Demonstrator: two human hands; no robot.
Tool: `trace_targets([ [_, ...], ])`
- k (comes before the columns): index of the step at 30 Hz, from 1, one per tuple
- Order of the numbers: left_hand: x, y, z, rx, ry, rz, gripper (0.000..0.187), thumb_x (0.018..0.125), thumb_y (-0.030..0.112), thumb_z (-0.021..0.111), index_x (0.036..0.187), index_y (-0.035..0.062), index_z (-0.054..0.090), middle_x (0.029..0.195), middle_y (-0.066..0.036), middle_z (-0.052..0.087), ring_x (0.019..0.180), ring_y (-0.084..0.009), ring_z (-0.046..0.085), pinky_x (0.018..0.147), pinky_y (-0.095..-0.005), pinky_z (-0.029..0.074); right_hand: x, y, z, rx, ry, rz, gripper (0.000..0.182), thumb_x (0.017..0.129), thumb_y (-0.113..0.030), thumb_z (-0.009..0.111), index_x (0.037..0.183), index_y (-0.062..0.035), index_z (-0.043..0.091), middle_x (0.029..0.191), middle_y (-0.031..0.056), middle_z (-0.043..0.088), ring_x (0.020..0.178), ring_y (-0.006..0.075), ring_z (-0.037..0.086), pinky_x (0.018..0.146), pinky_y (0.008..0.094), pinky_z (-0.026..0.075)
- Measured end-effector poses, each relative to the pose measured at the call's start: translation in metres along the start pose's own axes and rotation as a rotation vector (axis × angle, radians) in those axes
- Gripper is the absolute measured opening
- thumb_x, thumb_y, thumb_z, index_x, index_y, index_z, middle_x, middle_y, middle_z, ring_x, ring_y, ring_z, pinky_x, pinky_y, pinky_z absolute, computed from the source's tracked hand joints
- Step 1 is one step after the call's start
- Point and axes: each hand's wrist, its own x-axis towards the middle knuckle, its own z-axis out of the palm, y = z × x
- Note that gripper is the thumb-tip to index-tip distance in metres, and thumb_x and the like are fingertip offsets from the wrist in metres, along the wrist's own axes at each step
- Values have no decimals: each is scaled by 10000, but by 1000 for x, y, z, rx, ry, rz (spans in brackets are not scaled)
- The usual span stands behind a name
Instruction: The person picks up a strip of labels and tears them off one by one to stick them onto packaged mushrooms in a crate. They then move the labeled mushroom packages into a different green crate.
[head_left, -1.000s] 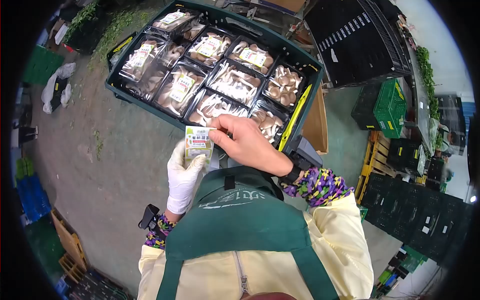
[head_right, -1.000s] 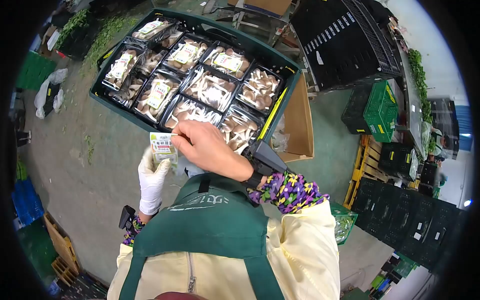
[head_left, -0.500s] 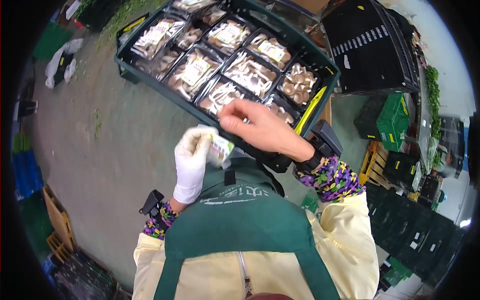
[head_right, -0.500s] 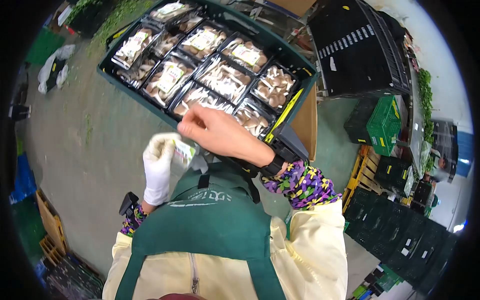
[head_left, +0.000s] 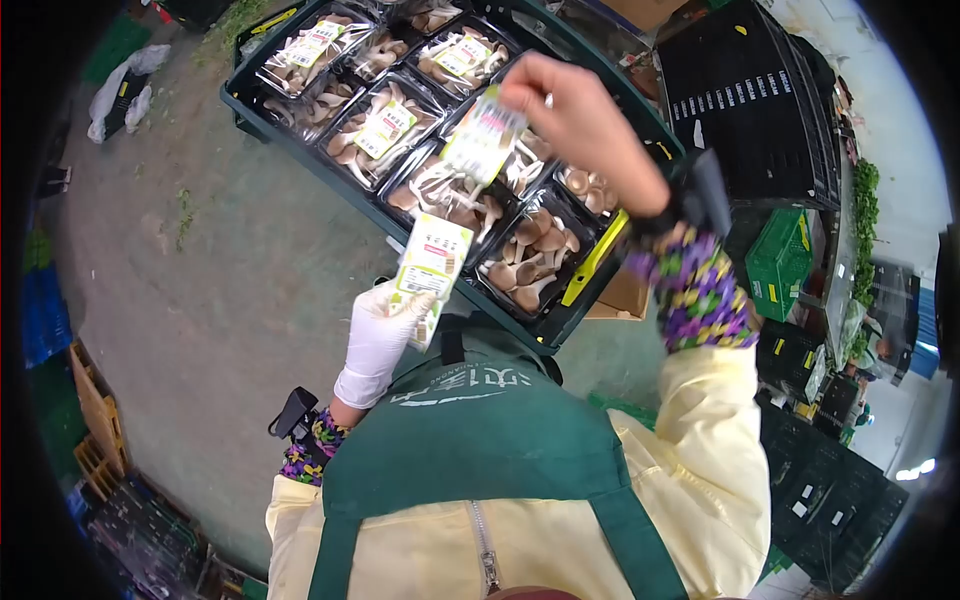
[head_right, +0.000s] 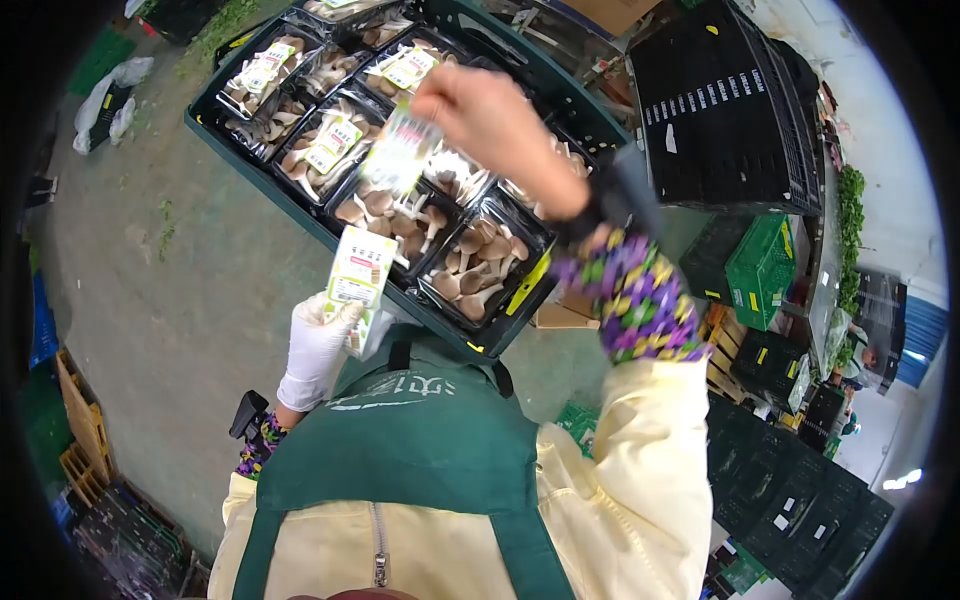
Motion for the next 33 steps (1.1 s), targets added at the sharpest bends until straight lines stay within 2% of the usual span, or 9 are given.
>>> trace_targets([
  [6, 0, 5, -14, 69, 147, -45, 174, 863, 93, 678, 986, -28, 658, 840, -43, 673, 676, -63, 596, 598, -207, 465, 41, 72, 12, -436, -610, -241, 404, 699, -370, 737, 920, -63, 595, 883, 120, 657, 874, 328, 629, 725, 430, 485],
  [9, -1, 4, -11, 25, 166, -70, 165, 863, 103, 683, 972, -19, 661, 832, -36, 671, 671, -58, 593, 589, -202, 461, 44, 95, 47, -464, -665, -310, 397, 676, -371, 759, 893, -100, 567, 871, 66, 600, 932, 286, 577, 777, 408, 447],
  [11, -4, 6, -8, 50, 184, -89, 160, 864, 102, 680, 969, -18, 661, 828, -33, 669, 667, -56, 590, 583, -199, 456, 32, 117, 62, -549, -558, -464, 501, 672, -457, 739, 1034, -157, 566, 968, 46, 570, 983, 261, 557, 857, 411, 405],
  [15, -5, 5, -11, 53, 228, -77, 146, 879, 138, 662, 949, 11, 661, 765, 5, 647, 601, -34, 539, 522, -195, 407, 14, 95, 47, -517, -200, -268, 665, 688, -511, 706, 1194, -130, 505, 974, 73, 556, 961, 272, 559, 804, 380, 449],
  [19, 1, 13, -5, 60, 166, -1, 142, 881, 110, 647, 962, -6, 658, 771, 3, 644, 614, -40, 536, 525, -208, 408, -33, 1, 45, 427, -387, 198, 432, 811, -226, 680, 1173, -37, 539, 895, 98, 597, 815, 156, 589, 744, 306, 488],
  [20, 2, 16, -4, 168, 156, 3, 140, 881, 95, 636, 967, -14, 656, 781, -1, 645, 629, -42, 537, 540, -208, 411, -50, -15, 56, 532, -335, 56, 460, 800, -206, 694, 1203, -55, 532, 852, 73, 591, 821, 129, 567, 748, 289, 485],
  [23, 7, 16, -4, 255, 53, 64, 144, 880, 58, 611, 988, -29, 651, 812, -15, 648, 677, -59, 549, 589, -215, 431, -75, -48, 69, 445, -25, 16, 164, 833, -197, 648, 889, -48, 610, 752, 109, 618, 685, 269, 621, 623, 346, 487],
  [29, 17, 40, 17, 146, -84, 342, 426, 872, -66, 528, 1293, -23, 473, 1280, -102, 507, 1105, -154, 518, 965, -302, 413, -118, -62, 85, 312, 280, 30, 190, 818, -219, 611, 748, -43, 590, 666, 136, 577, 630, 321, 583, 571, 394, 449],
  [33, 38, 31, -10, 329, -190, 243, 290, 920, -15, 518, 1208, -16, 548, 1171, -93, 583, 992, -134, 557, 876, -267, 447, -128, -72, 107, 270, 340, 54, 227, 827, -252, 572, 726, -48, 578, 636, 152, 561, 610, 352, 566, 549, 441, 417],
])
